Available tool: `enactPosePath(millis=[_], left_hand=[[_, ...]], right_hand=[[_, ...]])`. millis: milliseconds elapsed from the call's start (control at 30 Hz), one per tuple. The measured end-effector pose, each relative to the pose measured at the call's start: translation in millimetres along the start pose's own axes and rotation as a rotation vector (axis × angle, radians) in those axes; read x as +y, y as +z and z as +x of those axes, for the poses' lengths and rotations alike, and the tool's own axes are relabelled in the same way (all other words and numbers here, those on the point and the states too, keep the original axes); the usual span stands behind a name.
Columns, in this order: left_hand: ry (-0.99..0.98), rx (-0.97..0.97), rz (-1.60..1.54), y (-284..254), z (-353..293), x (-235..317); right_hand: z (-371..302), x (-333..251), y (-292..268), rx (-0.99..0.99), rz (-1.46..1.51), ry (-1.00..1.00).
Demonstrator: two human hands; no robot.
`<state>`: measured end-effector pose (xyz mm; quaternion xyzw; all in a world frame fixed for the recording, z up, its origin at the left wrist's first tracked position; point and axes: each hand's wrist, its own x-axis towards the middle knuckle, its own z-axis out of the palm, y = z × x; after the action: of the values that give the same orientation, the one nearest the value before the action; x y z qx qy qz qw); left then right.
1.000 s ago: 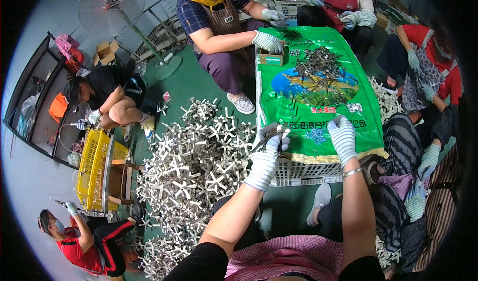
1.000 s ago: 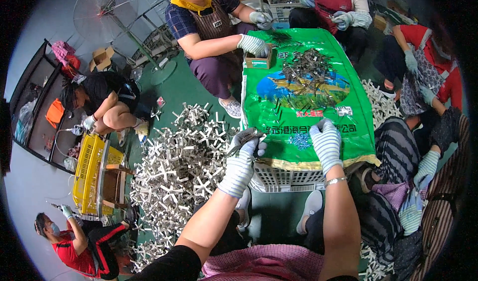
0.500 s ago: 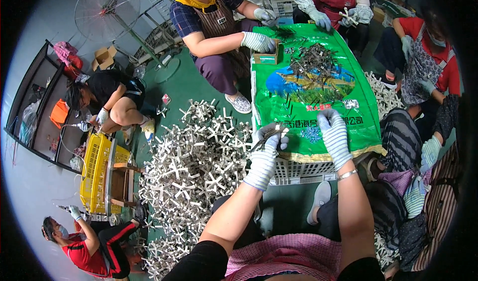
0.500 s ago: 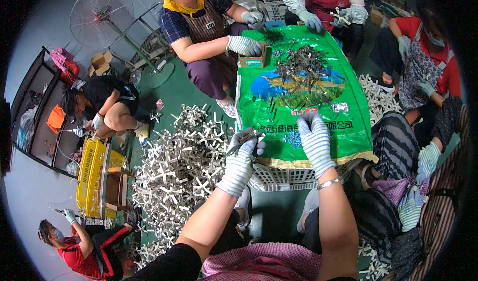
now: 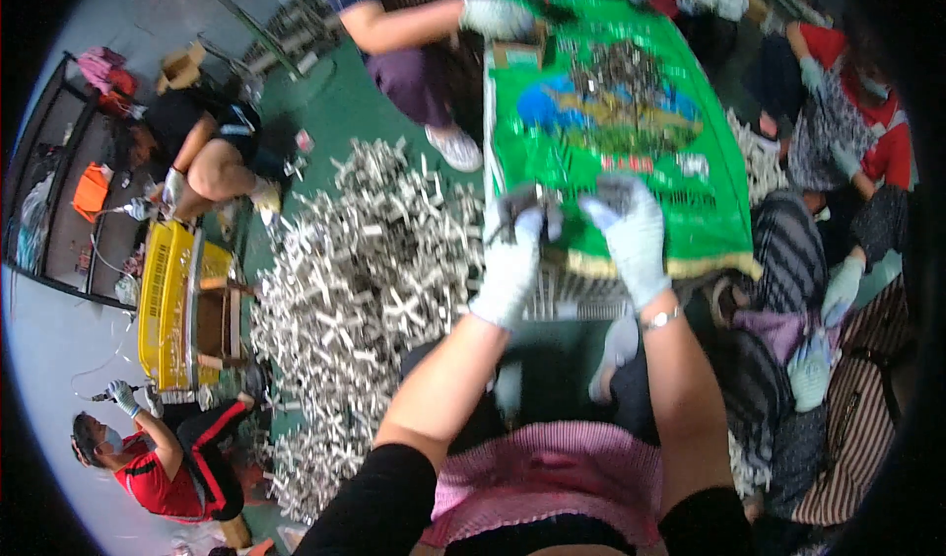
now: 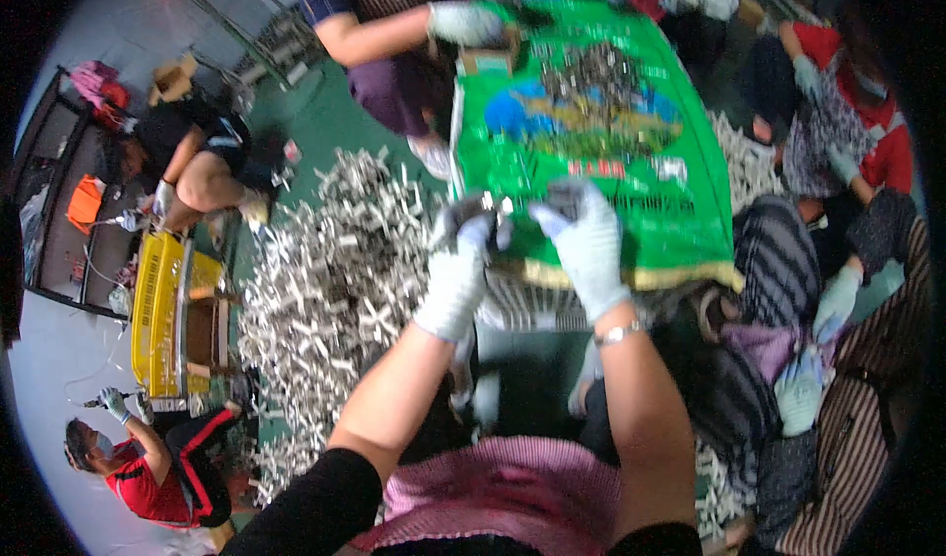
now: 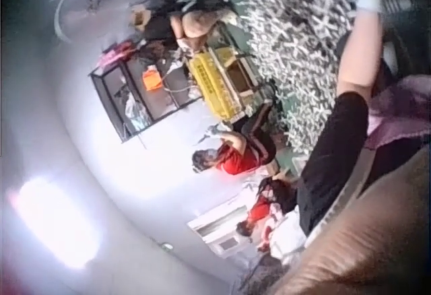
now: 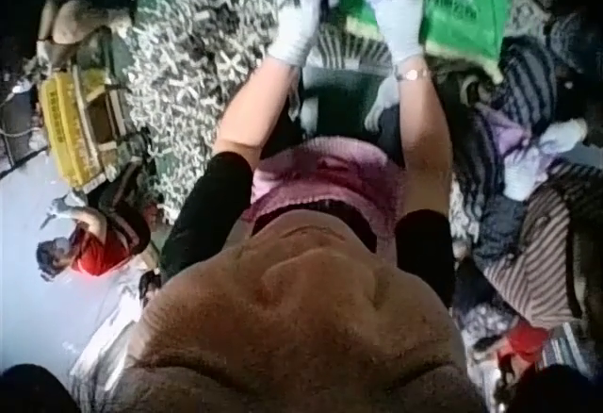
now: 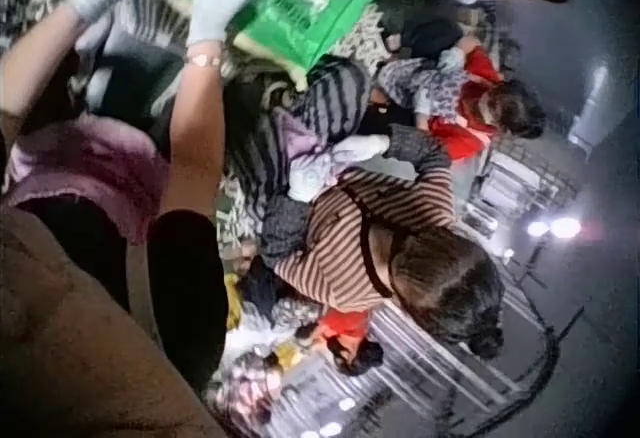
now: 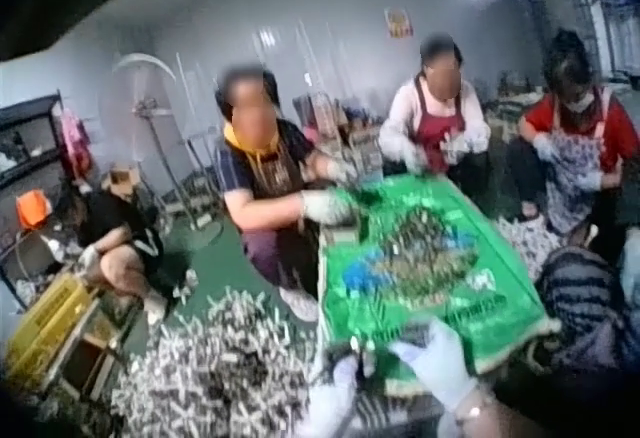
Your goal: The person assembles or sorts small plastic cross-shaped industrial components by hand, working with items from a storage crate and a plastic sack.
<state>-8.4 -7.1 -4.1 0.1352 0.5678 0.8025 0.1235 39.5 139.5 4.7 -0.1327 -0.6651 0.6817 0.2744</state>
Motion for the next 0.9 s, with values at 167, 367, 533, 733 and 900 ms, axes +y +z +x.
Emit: enactPosePath(millis=[167, 367, 533, 733, 900], left_hand=[[-0.007, 0.111, -0.005, 9.4, -0.1, 12.3], [0.027, 0.078, -0.014, 12.2, -5.5, 10.7], [0.145, 0.032, 0.049, 10.0, -4.2, 7.0], [0.275, 0.020, 0.198, 12.9, -4.3, 14.9], [0.222, -0.016, 0.144, 22.0, -12.1, 10.1]], right_hand=[[-7.1, -19.6, 11.1, -0.121, 0.018, 0.130], [-11.0, -7.4, 14.0, -0.104, 0.056, 0.081], [-10.4, -9.7, 21.3, -0.085, 0.259, 0.073], [-7.7, -23.8, 26.8, -0.023, 0.036, -0.054], [-6.5, -7.0, 16.6, 0.072, -0.028, -0.073]])
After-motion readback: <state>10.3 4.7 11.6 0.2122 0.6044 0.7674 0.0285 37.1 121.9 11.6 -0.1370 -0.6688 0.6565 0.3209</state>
